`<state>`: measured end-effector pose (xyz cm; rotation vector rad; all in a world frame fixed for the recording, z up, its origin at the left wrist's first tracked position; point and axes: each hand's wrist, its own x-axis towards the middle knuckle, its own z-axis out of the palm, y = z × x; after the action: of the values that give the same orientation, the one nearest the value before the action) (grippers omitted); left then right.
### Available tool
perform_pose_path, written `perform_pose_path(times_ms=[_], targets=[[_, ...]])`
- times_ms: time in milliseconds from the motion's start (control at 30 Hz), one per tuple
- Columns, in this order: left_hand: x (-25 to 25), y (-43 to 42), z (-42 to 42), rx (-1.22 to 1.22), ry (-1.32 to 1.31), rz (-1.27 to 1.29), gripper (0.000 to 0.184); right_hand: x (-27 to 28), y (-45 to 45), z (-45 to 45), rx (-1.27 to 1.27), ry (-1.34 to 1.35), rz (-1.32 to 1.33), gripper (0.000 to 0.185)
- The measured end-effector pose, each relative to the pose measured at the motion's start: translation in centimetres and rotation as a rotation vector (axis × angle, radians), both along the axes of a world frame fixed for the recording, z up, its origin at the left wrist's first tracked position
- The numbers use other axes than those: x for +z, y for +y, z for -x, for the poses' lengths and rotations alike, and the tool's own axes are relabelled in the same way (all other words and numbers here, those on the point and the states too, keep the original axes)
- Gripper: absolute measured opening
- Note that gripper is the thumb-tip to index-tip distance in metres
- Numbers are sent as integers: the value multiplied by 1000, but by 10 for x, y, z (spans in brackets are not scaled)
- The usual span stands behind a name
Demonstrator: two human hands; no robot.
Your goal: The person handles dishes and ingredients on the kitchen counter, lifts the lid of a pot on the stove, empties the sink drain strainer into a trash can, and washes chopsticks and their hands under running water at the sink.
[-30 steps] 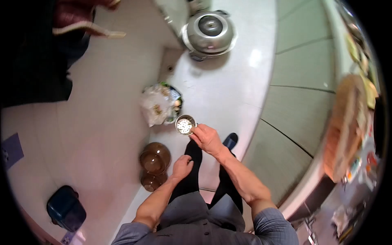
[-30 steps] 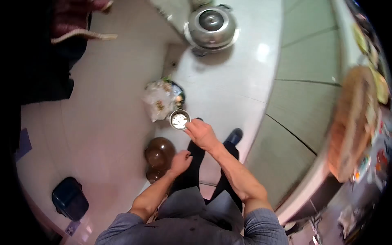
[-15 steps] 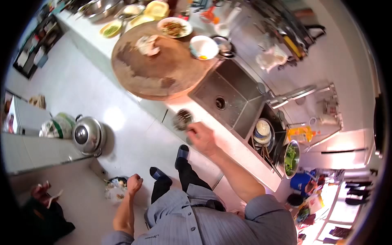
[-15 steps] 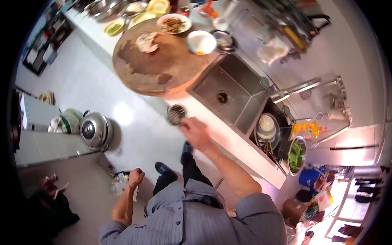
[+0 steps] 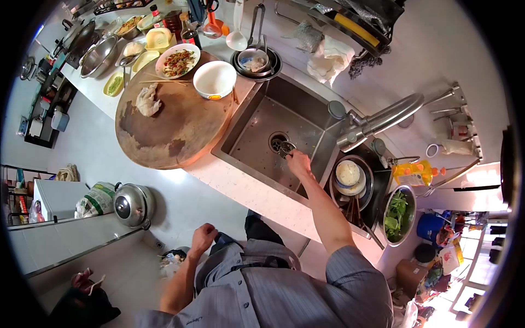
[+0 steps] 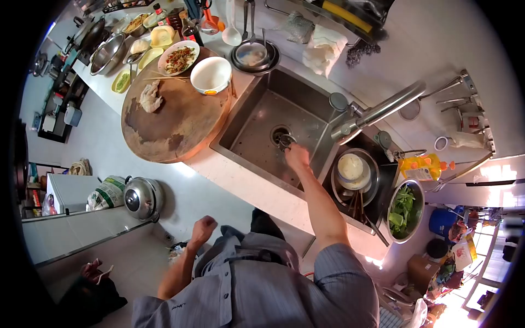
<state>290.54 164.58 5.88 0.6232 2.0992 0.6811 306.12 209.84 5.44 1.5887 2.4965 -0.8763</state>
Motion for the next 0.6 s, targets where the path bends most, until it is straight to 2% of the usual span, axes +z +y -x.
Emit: perform_pose_path(times_ms=[67,167,367,467,533,600], targets=[[22,29,-16,5,-29,-81,26,-3,6,14,16,-10,26,38],[57,69,-28,-100,-9,-169,21,-18,10,19,115,-41,13,54],[75,122,-24,-227,-1,-337,17,-19,-1,-6,80,133,232,43],[86,153,-15,-322,23,-391,14,-4,-3,-21,-7,168,219,43],[93,170,-4,-408,-10,-523,14,-1,-6,-29,-9,132,167,47],[100,188,3,-407,-75,-482,13,-6,3,-26,-2,96,101,52]])
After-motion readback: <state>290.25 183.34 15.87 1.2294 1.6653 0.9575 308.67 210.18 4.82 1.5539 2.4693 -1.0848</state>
